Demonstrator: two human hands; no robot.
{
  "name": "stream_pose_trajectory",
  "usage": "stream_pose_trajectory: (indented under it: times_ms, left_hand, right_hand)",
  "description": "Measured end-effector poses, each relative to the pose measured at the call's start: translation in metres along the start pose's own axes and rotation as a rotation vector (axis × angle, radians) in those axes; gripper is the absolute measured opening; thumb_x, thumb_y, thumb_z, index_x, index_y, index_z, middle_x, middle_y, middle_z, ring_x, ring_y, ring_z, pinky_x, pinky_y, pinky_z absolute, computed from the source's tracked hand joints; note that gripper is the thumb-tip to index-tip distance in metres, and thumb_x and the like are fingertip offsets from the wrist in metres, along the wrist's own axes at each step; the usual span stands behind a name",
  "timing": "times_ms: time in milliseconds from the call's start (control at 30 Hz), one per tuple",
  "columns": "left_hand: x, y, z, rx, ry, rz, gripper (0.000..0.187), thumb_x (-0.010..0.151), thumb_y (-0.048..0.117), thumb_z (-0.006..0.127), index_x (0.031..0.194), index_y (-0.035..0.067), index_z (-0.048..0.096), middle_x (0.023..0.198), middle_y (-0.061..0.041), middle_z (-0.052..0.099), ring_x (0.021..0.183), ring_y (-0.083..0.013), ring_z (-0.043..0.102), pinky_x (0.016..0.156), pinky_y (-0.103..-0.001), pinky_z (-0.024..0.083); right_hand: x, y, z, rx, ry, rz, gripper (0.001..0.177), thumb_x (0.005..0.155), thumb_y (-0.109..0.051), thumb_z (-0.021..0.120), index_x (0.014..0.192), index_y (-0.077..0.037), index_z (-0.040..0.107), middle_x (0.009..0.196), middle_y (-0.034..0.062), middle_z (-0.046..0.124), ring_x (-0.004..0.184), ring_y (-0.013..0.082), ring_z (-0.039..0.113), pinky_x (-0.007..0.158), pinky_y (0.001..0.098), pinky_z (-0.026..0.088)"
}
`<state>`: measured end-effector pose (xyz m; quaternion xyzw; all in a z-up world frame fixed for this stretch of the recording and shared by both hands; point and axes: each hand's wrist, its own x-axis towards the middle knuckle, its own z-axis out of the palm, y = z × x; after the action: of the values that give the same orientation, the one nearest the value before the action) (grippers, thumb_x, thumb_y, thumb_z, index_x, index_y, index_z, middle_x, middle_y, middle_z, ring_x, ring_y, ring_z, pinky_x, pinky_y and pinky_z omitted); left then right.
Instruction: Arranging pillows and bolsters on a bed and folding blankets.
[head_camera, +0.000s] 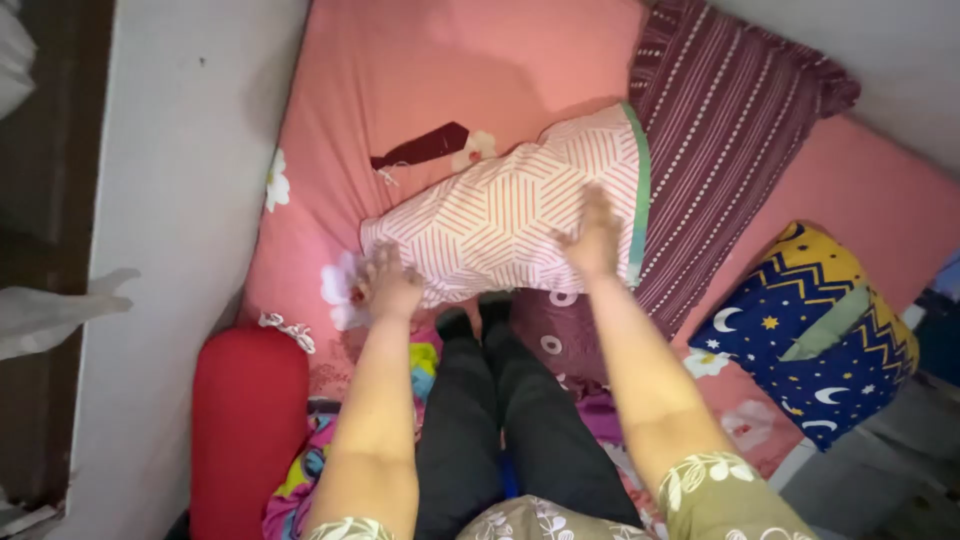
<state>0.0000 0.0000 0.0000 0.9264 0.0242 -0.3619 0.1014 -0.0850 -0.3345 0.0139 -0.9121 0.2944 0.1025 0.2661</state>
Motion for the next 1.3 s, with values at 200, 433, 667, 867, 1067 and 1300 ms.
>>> stream_pose_trajectory:
  times_ms: [200, 433, 667, 867, 1067, 1300]
  left_hand:
    - [0.011, 0.002, 0.032, 0.102, -0.115, 0.02, 0.074, 0.094, 0.04, 0.051, 0.16, 0.017, 0.027, 0.169, -0.006, 0.019, 0.155, -0.0361, 0.014, 0.124, -0.058, 0.009]
    - [0.009, 0.006, 0.062, 0.083, 0.016, 0.244, 0.071, 0.096, 0.041, 0.055, 0.157, 0.011, 0.037, 0.168, -0.014, 0.027, 0.155, -0.0376, 0.023, 0.129, -0.058, 0.013]
    - [0.039, 0.04, 0.011, 0.062, -0.03, 0.221, 0.077, 0.09, 0.037, 0.062, 0.159, 0.015, 0.034, 0.168, -0.009, 0.025, 0.156, -0.0352, 0.019, 0.122, -0.061, 0.015]
    - [0.091, 0.024, 0.075, 0.088, -0.06, 0.241, 0.081, 0.087, 0.04, 0.067, 0.159, 0.021, 0.035, 0.165, -0.002, 0.031, 0.153, -0.0343, 0.023, 0.122, -0.055, 0.021]
    - [0.041, 0.054, 0.056, 0.276, -0.27, 0.252, 0.071, 0.094, 0.044, 0.06, 0.157, 0.02, 0.037, 0.162, -0.003, 0.039, 0.152, -0.0316, 0.029, 0.122, -0.058, 0.02]
    - [-0.003, 0.098, -0.049, -0.015, 0.179, 0.747, 0.095, 0.08, 0.023, 0.075, 0.163, 0.019, 0.03, 0.169, -0.007, 0.028, 0.156, -0.0307, 0.024, 0.124, -0.055, 0.024]
  right_hand:
    - [0.014, 0.094, 0.028, 0.621, -0.222, 0.676, 0.092, 0.08, -0.025, 0.083, 0.153, -0.008, 0.03, 0.145, 0.0178, 0.055, 0.13, 0.03, 0.059, 0.107, 0.0395, 0.052]
    - [0.009, 0.049, 0.08, 0.652, -0.402, 0.38, 0.022, 0.095, -0.024, 0.07, 0.114, -0.014, 0.071, 0.109, 0.0111, 0.071, 0.097, 0.0215, 0.062, 0.088, 0.0369, 0.052]
    - [0.053, 0.082, 0.065, 0.455, 0.281, 0.283, 0.057, 0.078, -0.016, 0.083, 0.128, 0.001, 0.06, 0.121, 0.0229, 0.065, 0.104, 0.0359, 0.064, 0.09, 0.0421, 0.052]
    - [0.05, 0.124, 0.074, 0.283, 0.297, 0.358, 0.063, 0.082, -0.031, 0.087, 0.125, 0.006, 0.061, 0.119, 0.0276, 0.067, 0.108, 0.0408, 0.065, 0.095, 0.044, 0.051]
    - [0.03, 0.14, 0.146, 0.337, 0.228, 0.237, 0.028, 0.104, -0.023, 0.058, 0.115, 0.0, 0.069, 0.108, 0.0235, 0.069, 0.095, 0.0356, 0.066, 0.086, 0.0439, 0.051]
    - [-0.005, -0.09, 0.005, 0.985, 0.005, -0.001, 0.005, 0.092, -0.008, 0.068, 0.093, -0.003, 0.067, 0.078, -0.0024, 0.063, 0.069, 0.0058, 0.054, 0.061, 0.0244, 0.045]
